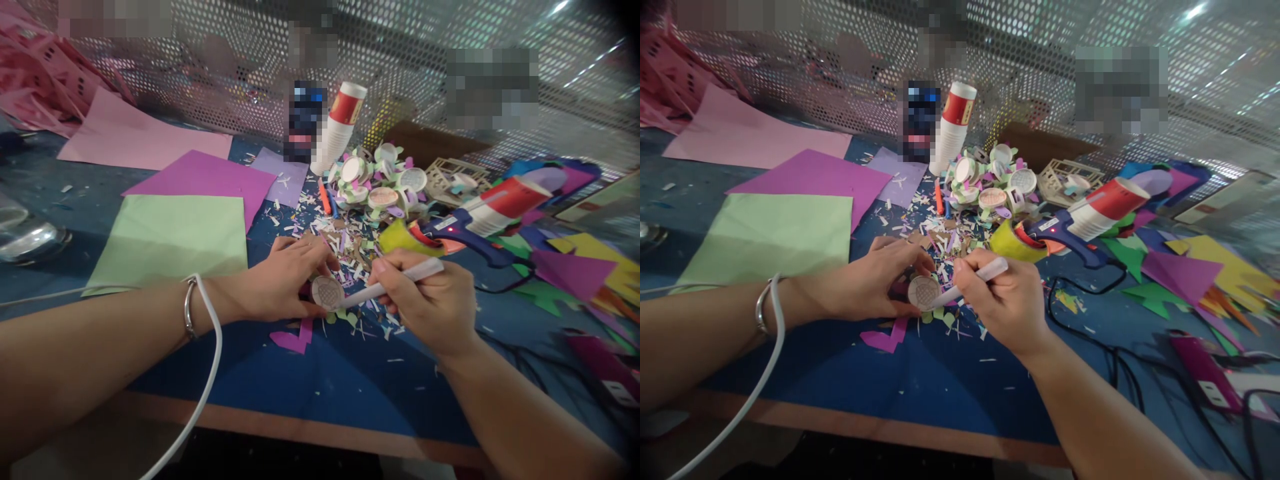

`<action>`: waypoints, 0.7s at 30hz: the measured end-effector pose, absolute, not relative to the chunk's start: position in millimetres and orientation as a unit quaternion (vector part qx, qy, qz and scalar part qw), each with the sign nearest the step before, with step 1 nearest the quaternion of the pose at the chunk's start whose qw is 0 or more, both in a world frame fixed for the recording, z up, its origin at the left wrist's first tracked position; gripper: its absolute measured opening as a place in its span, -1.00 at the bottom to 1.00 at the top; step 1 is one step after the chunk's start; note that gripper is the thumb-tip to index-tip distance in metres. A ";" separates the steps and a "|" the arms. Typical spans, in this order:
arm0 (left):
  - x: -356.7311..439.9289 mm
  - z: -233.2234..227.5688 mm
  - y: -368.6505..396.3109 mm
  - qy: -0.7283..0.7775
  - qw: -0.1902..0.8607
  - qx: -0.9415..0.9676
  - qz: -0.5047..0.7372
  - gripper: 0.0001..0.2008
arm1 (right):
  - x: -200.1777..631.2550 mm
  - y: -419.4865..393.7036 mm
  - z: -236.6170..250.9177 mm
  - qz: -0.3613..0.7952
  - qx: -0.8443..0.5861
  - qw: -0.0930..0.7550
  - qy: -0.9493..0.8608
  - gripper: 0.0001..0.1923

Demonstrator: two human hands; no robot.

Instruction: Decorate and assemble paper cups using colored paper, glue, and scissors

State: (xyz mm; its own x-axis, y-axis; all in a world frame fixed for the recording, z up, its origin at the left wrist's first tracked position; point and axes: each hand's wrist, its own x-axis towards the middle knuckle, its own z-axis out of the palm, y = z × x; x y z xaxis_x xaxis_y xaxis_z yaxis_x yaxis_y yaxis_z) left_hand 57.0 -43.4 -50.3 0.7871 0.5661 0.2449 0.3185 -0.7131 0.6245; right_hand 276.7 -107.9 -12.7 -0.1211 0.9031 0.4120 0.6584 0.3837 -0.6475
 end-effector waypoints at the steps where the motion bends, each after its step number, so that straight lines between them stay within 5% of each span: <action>1: 57.2 -50.4 -43.6 0.245 0.289 0.900 0.215 -0.48 | 278.0 -107.4 -11.9 0.150 -0.534 0.399 -0.730 -0.64; 21: 56.6 -52.7 -43.7 0.239 0.280 0.901 0.231 -0.48 | 271.6 -107.6 -4.2 0.002 -0.507 0.346 -0.789 -0.64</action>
